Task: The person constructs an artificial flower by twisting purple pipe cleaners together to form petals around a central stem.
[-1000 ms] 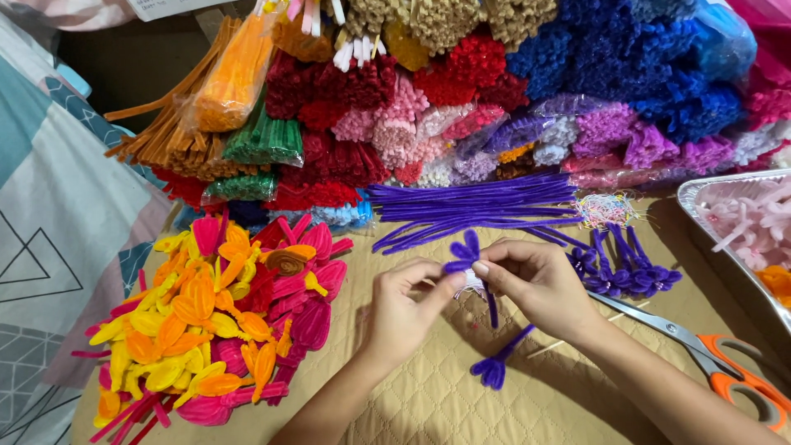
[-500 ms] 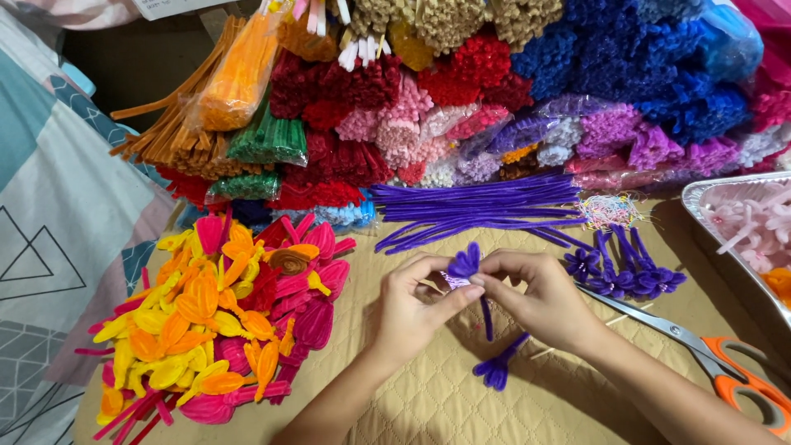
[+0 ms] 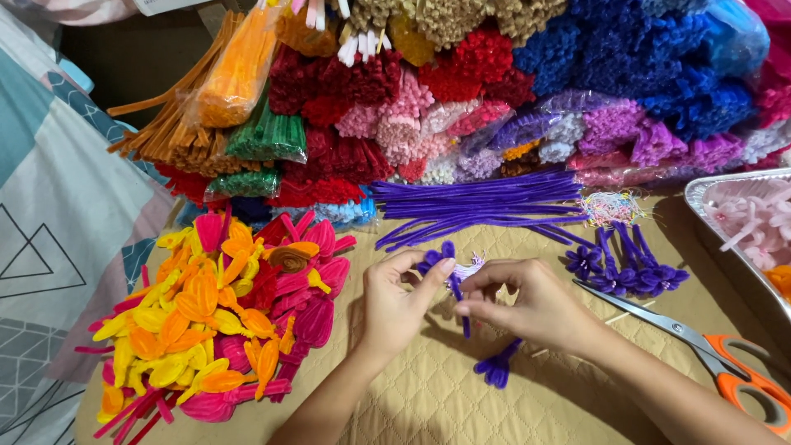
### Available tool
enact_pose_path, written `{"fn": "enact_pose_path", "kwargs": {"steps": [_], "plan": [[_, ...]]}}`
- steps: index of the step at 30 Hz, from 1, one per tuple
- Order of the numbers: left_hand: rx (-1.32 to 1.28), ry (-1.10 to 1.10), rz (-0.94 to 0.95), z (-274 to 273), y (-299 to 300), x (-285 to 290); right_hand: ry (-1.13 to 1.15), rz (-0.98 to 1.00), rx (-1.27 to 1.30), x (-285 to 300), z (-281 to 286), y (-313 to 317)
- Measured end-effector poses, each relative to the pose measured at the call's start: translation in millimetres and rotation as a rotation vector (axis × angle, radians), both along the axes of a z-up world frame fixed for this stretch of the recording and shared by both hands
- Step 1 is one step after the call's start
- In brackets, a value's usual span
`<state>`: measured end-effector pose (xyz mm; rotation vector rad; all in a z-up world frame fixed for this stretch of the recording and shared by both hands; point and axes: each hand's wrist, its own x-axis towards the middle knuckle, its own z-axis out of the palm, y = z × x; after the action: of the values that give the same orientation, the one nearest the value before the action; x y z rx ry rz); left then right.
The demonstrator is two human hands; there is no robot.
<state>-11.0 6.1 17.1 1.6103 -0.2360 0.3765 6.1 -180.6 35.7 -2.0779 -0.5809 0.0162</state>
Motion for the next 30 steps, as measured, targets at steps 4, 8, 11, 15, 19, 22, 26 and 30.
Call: {"fn": "enact_pose_path", "kwargs": {"steps": [4, 8, 11, 15, 19, 22, 26, 30], "plan": [[0.0, -0.015, 0.003, 3.3, 6.1, 3.4, 0.031, 0.002, -0.027, -2.8, -8.8, 0.3], [0.11, 0.007, -0.051, 27.0, 13.9, -4.7, -0.149, 0.042, -0.185, 5.7, -4.6, -13.0], [0.024, 0.088, -0.096, 2.5, 12.4, 1.8, -0.407, 0.052, -0.349, 12.1, -21.7, -15.4], [-0.022, 0.09, -0.066, 1.5, 10.4, 6.2, -0.259, 0.06, -0.281, 8.0, -14.4, -12.1], [0.042, 0.044, -0.044, -1.1, -1.5, 5.6, -0.069, 0.038, -0.022, 9.5, 4.3, -11.8], [0.084, 0.009, -0.05, -7.6, -2.7, 7.2, 0.018, 0.001, 0.046, 8.1, -2.9, -7.1], [-0.048, 0.078, -0.126, -16.9, -4.4, 9.8, 0.085, -0.011, 0.191, 5.2, -7.0, -3.6], [-0.154, 0.132, -0.261, -24.7, -3.7, 18.3, 0.034, -0.003, 0.19, 2.0, -5.1, -0.8]]}}
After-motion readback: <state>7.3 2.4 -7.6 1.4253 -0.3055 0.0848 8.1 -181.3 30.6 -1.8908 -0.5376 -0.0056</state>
